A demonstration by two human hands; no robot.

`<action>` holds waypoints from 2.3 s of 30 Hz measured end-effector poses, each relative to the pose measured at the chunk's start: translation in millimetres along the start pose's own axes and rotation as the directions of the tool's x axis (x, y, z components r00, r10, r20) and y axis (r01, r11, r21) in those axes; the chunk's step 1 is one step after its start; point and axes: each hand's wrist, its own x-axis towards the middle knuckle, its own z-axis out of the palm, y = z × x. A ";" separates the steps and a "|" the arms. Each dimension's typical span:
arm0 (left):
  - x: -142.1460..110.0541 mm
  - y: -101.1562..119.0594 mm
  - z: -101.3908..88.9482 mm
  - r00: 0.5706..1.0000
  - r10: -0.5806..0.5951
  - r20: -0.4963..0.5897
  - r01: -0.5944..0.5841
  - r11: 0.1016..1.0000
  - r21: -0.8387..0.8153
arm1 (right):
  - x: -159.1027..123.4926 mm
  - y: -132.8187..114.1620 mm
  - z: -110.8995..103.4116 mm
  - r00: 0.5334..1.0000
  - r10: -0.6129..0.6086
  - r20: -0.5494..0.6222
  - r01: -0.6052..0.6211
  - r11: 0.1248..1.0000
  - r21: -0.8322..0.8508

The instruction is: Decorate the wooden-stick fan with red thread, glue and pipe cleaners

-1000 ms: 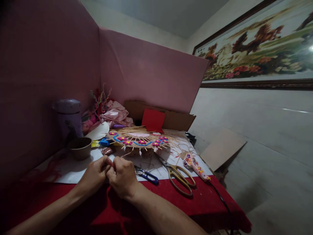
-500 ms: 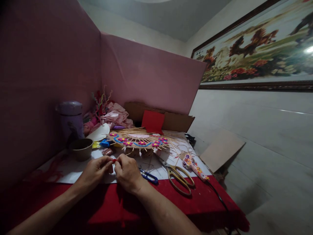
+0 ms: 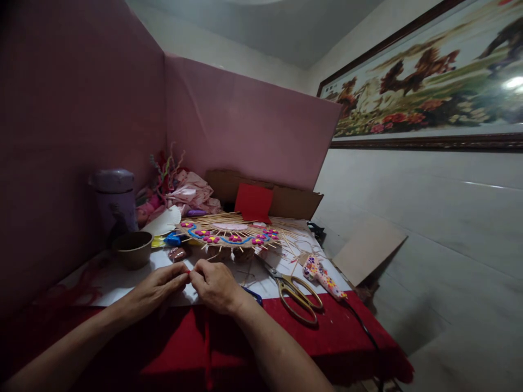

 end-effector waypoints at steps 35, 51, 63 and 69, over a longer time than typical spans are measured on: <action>3.6 2.8 8.3 0.990 -0.137 -0.038 0.123 0.960 -0.251 | -1.1 9.1 21.2 0.994 -0.058 -0.090 0.065 0.995 0.077; 7.1 -5.9 7.9 0.997 -0.030 -0.074 0.015 0.980 -0.198 | 2.8 10.2 10.6 0.998 -0.001 -0.056 0.010 0.985 0.175; 8.7 8.8 4.5 0.981 -0.143 -0.128 0.086 0.924 -0.374 | 3.5 6.8 6.6 0.995 0.101 0.003 -0.099 0.963 0.250; 6.9 8.4 0.7 0.966 -0.230 -0.117 0.159 0.888 -0.431 | 4.6 8.2 7.0 0.996 0.089 -0.023 -0.084 0.982 0.167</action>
